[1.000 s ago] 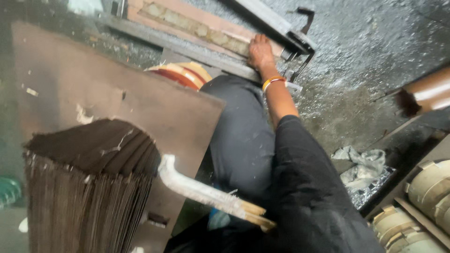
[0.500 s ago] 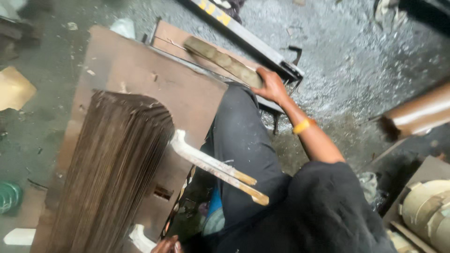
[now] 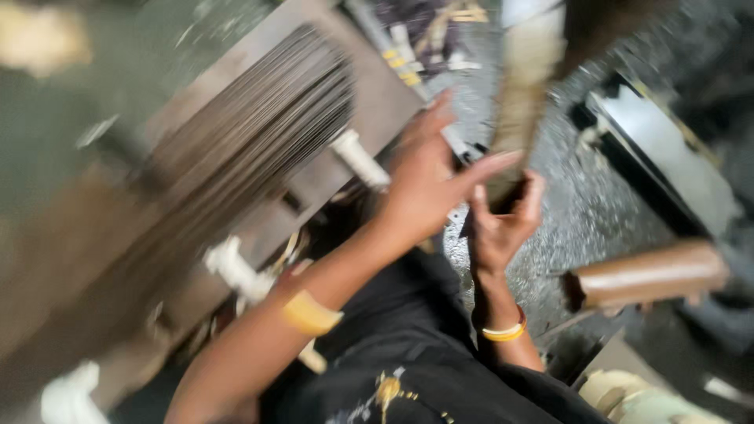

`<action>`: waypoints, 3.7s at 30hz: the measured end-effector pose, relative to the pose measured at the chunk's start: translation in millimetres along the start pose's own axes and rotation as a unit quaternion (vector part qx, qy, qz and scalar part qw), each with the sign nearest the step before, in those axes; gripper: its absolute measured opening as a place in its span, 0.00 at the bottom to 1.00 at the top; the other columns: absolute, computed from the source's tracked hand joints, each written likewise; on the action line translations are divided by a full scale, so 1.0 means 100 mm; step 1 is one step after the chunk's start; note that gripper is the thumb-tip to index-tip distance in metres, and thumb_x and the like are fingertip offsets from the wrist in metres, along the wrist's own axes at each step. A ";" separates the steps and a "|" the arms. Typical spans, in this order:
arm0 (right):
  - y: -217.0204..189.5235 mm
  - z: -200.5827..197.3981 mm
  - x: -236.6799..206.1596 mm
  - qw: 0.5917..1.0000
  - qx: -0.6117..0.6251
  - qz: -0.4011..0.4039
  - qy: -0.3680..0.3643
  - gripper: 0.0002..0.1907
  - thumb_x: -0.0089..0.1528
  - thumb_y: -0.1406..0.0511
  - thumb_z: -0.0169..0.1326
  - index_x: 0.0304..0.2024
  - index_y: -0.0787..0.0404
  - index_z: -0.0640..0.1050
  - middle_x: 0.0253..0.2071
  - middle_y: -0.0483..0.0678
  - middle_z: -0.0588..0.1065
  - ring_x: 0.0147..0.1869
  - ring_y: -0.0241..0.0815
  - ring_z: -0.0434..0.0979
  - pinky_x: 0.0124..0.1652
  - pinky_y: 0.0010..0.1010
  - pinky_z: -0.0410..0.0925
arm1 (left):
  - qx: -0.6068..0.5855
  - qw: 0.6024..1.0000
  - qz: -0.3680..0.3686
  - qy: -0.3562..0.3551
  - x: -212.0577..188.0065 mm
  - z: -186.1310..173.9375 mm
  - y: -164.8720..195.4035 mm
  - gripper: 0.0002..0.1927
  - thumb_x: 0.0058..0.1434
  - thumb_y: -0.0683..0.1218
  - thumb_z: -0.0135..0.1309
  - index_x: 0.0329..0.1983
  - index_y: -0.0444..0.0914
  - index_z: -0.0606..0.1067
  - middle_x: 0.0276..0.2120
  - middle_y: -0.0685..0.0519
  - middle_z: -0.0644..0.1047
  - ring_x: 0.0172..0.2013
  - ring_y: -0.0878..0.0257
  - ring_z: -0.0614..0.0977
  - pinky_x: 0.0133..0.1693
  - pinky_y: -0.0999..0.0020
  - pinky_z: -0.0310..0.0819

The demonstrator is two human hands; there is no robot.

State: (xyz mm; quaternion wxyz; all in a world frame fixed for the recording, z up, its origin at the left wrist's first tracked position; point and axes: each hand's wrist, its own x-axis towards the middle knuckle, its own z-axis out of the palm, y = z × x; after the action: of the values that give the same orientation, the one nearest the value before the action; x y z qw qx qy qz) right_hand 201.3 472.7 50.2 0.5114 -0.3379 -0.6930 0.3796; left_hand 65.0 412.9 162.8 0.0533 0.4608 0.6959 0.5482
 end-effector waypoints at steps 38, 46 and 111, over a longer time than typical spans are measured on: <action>-0.94 1.36 -0.62 0.643 -0.129 -0.385 -0.649 0.37 0.50 0.49 0.68 0.55 0.64 0.78 0.48 0.56 0.75 0.52 0.59 0.74 0.53 0.47 0.67 | 0.100 0.960 -0.232 -0.116 -2.78 -2.50 -0.95 0.36 0.50 0.46 0.67 0.63 0.35 0.73 0.52 0.38 0.78 0.46 0.41 0.82 0.50 0.55 0.75; -0.96 1.35 -0.76 0.678 -0.110 -0.314 -0.655 0.30 0.56 0.52 0.66 0.52 0.65 0.79 0.48 0.57 0.78 0.52 0.58 0.75 0.54 0.45 0.67 | 0.137 0.939 -0.279 -0.150 -2.78 -2.49 -0.86 0.32 0.58 0.48 0.62 0.65 0.34 0.70 0.51 0.36 0.78 0.47 0.41 0.82 0.52 0.52 0.74; 0.50 1.40 0.70 0.904 -0.019 -0.344 -0.252 0.09 0.66 0.74 0.66 0.42 0.62 0.77 0.45 0.49 0.75 0.51 0.48 0.78 0.47 0.37 0.72 | 0.615 0.786 -0.048 0.031 -2.27 -1.86 -0.85 0.03 0.74 0.42 0.62 0.45 0.37 0.80 0.32 0.53 0.76 0.32 0.60 0.77 0.36 0.67 0.66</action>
State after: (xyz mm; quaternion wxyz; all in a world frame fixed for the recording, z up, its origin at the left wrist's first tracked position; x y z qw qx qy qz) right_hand 53.0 531.7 12.4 0.4117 0.0188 -0.8791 0.2396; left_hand 36.9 123.8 69.5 -0.2368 0.3450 0.9081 0.0145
